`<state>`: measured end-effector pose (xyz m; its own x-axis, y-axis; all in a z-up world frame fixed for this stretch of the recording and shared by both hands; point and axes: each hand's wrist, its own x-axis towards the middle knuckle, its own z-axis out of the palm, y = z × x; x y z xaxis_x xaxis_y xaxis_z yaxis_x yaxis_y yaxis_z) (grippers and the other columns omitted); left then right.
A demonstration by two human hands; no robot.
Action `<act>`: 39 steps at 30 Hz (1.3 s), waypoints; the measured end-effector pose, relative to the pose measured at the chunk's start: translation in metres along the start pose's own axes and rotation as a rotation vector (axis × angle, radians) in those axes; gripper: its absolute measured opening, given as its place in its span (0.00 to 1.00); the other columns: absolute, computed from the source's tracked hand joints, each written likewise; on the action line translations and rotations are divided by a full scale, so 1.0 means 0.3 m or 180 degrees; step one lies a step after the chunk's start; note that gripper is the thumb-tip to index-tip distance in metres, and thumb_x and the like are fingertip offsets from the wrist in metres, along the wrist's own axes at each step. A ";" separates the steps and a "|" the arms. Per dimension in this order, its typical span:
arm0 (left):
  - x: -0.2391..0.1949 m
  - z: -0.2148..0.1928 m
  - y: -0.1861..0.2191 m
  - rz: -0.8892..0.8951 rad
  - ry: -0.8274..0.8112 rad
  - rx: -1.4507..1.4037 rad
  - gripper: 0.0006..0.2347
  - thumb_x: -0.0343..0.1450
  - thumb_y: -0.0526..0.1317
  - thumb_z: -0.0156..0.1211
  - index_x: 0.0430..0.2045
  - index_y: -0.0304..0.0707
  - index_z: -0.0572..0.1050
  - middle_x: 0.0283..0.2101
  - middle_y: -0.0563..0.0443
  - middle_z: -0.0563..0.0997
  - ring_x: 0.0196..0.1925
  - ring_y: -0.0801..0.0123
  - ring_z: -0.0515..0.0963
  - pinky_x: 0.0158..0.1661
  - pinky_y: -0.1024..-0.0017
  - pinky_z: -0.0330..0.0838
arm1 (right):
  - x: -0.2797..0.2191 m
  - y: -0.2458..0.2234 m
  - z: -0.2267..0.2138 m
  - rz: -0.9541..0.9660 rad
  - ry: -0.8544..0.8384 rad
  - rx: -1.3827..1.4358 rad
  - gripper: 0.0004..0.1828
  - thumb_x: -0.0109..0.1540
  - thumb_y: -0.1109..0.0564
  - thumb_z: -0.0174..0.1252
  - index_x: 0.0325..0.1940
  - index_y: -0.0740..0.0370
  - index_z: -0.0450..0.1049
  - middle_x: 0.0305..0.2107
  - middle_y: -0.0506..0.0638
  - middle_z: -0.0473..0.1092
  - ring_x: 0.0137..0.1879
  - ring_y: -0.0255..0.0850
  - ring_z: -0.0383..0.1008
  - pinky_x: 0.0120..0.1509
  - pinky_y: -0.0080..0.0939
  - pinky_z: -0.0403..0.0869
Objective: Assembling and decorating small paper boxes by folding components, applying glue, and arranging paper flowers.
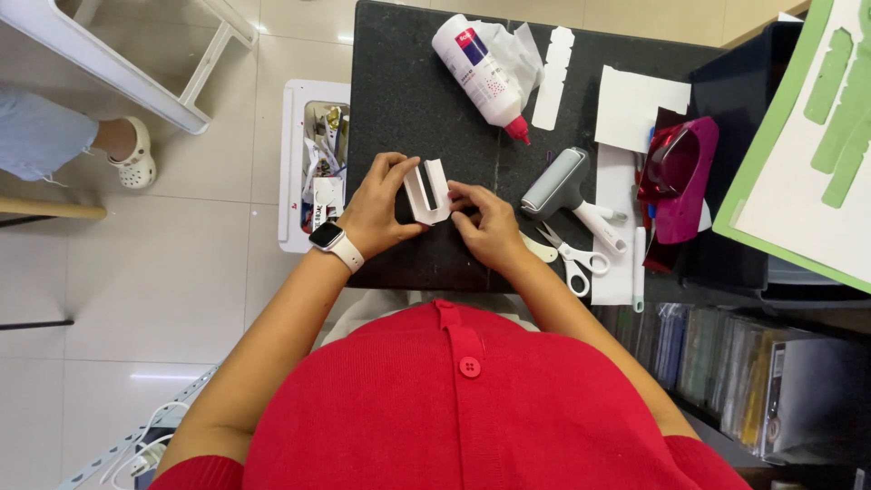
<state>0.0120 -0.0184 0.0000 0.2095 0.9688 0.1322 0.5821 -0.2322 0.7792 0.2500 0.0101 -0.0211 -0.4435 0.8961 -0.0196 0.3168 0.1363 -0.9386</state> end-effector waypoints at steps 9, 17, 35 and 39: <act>-0.066 0.006 0.013 -0.0093 -0.0082 0.0207 0.48 0.51 0.37 0.82 0.69 0.42 0.59 0.55 0.42 0.68 0.58 0.44 0.74 0.58 0.53 0.73 | -0.071 -0.081 0.027 0.0032 -0.0111 -0.0021 0.24 0.60 0.71 0.57 0.62 0.68 0.73 0.50 0.61 0.74 0.50 0.50 0.80 0.45 0.41 0.82; -0.078 0.023 -0.018 -0.0012 -0.0033 0.0163 0.48 0.51 0.38 0.83 0.69 0.43 0.61 0.55 0.43 0.69 0.59 0.46 0.73 0.59 0.56 0.72 | -0.057 -0.056 0.021 -0.0113 -0.0125 -0.0006 0.25 0.57 0.71 0.62 0.59 0.68 0.75 0.49 0.60 0.74 0.49 0.50 0.81 0.44 0.40 0.82; -0.076 0.022 -0.058 0.0238 0.0044 0.0099 0.44 0.55 0.43 0.83 0.68 0.39 0.64 0.53 0.40 0.71 0.58 0.46 0.74 0.59 0.56 0.71 | -0.042 -0.060 0.012 -0.0068 -0.0132 -0.0069 0.23 0.58 0.69 0.63 0.58 0.65 0.76 0.48 0.57 0.76 0.46 0.45 0.81 0.39 0.34 0.81; -0.074 0.033 -0.069 0.0230 0.0111 0.0135 0.44 0.55 0.47 0.82 0.68 0.40 0.64 0.53 0.41 0.71 0.59 0.48 0.74 0.60 0.58 0.71 | -0.016 -0.044 0.010 -0.0361 -0.0098 -0.0648 0.21 0.58 0.70 0.63 0.55 0.63 0.78 0.42 0.54 0.77 0.43 0.44 0.80 0.31 0.32 0.78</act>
<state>0.0031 -0.0361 -0.0251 0.2252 0.9517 0.2088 0.5993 -0.3043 0.7404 0.2455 0.0028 -0.0096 -0.5102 0.8573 0.0688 0.4245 0.3206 -0.8467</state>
